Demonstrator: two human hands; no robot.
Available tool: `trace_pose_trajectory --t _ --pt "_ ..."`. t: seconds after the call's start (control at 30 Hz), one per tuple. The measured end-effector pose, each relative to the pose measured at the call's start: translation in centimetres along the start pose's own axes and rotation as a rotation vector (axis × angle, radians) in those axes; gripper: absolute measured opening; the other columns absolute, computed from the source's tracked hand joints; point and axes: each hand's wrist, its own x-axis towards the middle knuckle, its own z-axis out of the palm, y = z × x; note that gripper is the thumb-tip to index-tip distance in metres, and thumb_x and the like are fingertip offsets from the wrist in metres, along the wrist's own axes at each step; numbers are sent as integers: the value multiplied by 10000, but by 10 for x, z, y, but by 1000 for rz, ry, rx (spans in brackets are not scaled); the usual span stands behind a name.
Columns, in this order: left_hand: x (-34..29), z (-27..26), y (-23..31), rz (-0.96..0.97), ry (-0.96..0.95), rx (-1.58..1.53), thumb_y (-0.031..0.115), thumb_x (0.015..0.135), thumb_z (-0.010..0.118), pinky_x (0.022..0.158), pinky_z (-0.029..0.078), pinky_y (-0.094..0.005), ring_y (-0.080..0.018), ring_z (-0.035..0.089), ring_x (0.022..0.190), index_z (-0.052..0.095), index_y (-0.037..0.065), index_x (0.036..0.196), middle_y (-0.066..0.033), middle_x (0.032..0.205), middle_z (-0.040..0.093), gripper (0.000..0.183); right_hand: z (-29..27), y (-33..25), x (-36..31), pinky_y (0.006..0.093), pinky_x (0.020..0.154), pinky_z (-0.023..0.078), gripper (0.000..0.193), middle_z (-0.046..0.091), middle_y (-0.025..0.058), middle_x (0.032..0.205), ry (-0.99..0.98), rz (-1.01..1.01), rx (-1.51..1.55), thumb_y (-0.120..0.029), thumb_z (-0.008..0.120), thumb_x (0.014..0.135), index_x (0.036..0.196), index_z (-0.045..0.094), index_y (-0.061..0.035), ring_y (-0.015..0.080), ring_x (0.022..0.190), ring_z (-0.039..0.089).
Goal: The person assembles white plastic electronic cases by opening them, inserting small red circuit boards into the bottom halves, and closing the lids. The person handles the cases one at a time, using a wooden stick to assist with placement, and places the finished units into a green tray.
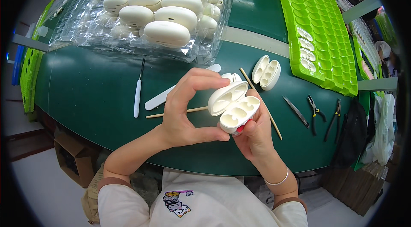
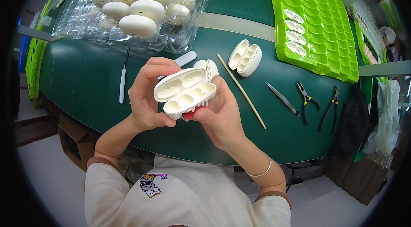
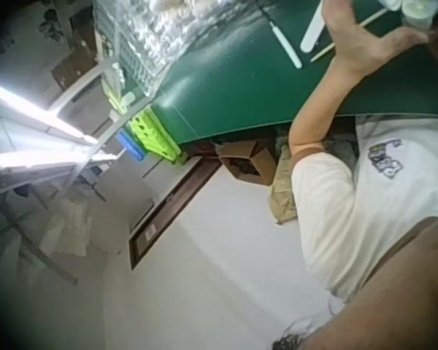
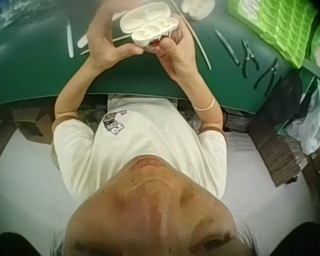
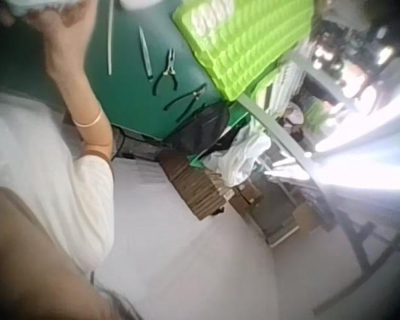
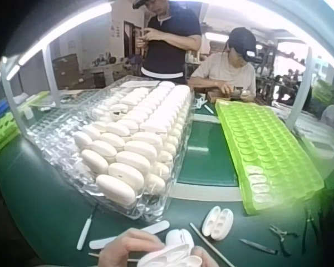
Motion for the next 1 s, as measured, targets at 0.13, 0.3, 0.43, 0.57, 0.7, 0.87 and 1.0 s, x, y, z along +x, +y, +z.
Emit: trace_pose_trajectory --t 0.13,0.3,0.43,0.57,0.7,0.87,1.0 --pt "1 0 1 17 4 8 336 530 830 796 419 -319 -244 540 916 531 31 1077 -137 1001 541 694 1 0 0 297 782 489 495 494 59 1060 -9 0 29 -152 770 668 981 393 -83 155 996 526" --pt "2 0 2 43 -1 12 318 536 829 787 419 -317 -239 538 902 534 38 1081 -135 996 540 680 0 0 0 276 773 484 510 502 51 1049 -37 7 75 -187 783 664 986 401 -86 143 983 530" --pt "0 1 6 81 6 -10 303 540 827 779 417 -317 -237 531 910 534 47 1085 -133 1007 536 670 3 1 0 270 728 498 495 520 54 1015 -49 12 75 -192 785 663 963 405 -87 141 932 552" --pt "2 0 5 196 1 32 286 536 827 766 415 -321 -240 522 921 535 55 1086 -138 1020 528 664 3 2 0 254 609 513 469 538 72 963 -56 -10 -16 -179 781 667 919 399 -81 146 838 584" --pt "4 -3 3 247 -28 91 314 551 821 769 416 -327 -248 520 916 517 43 1104 -153 1039 516 686 1 1 0 267 642 517 462 538 85 975 -71 -19 -3 -147 767 676 934 390 -75 156 854 584" --pt "7 -10 5 170 45 99 386 641 768 832 408 -346 -266 497 962 440 4 1146 -154 1067 504 714 4 -26 8 307 744 513 440 534 142 1041 18 -103 -142 -2 663 729 1040 355 -46 201 909 582" --pt "9 -24 3 234 211 22 310 714 724 801 417 -321 -221 492 940 420 -5 1135 -144 1050 487 608 -6 -69 44 319 805 494 523 548 161 1030 108 -102 -498 42 604 760 1195 316 3 219 953 575"
